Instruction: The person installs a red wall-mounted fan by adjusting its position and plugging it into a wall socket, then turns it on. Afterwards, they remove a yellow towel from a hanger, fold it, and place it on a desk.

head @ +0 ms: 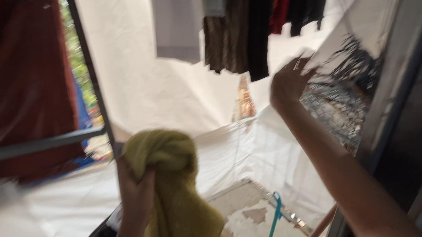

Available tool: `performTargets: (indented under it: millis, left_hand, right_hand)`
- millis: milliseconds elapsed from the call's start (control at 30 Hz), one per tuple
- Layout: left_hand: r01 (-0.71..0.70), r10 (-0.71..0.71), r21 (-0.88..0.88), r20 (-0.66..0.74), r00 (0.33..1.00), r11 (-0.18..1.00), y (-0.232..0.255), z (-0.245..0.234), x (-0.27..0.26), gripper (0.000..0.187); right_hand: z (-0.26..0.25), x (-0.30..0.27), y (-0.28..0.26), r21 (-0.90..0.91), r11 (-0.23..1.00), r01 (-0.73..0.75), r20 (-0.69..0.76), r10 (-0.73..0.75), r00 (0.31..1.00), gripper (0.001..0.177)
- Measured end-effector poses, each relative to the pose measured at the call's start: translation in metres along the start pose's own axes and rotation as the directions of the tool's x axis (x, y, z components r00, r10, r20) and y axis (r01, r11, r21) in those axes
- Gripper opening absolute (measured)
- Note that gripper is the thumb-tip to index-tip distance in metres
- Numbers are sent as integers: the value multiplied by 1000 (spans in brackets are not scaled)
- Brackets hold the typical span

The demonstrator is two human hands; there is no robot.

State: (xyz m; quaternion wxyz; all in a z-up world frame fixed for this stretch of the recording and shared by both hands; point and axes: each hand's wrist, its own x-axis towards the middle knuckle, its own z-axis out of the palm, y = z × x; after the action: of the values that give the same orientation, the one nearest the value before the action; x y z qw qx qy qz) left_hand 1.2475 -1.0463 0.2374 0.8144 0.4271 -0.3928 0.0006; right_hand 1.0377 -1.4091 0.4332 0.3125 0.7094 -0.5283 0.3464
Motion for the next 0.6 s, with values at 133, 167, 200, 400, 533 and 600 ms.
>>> performTargets:
  millis: [133,167,200,400,533,600]
  left_hand:
    - [-46,42,164,26,999,985,41,1,-12,47]
    - [-43,37,176,39,999,983,52,2,-15,47]
    - [-30,27,180,24,999,983,63,2,-20,46]
    - [404,-382,-360,135,914,841,131,4,-41,50]
    - [556,-536,-320,156,830,768,179,-9,-70,55]
    - [472,-451,-204,145,881,858,202,-16,-93,57]
  right_hand:
    - [-37,-96,-47,540,786,302,418,-562,714,44]
    - [-52,-122,-55,540,788,295,578,-602,551,49]
    - [-69,-151,-57,669,570,476,478,-821,312,77]
    - [-171,-261,-42,795,597,106,565,-793,228,130]
    - [-175,-282,-7,815,579,-32,580,-814,41,79]
    - [-169,-294,13,911,407,-63,407,-913,-9,54]
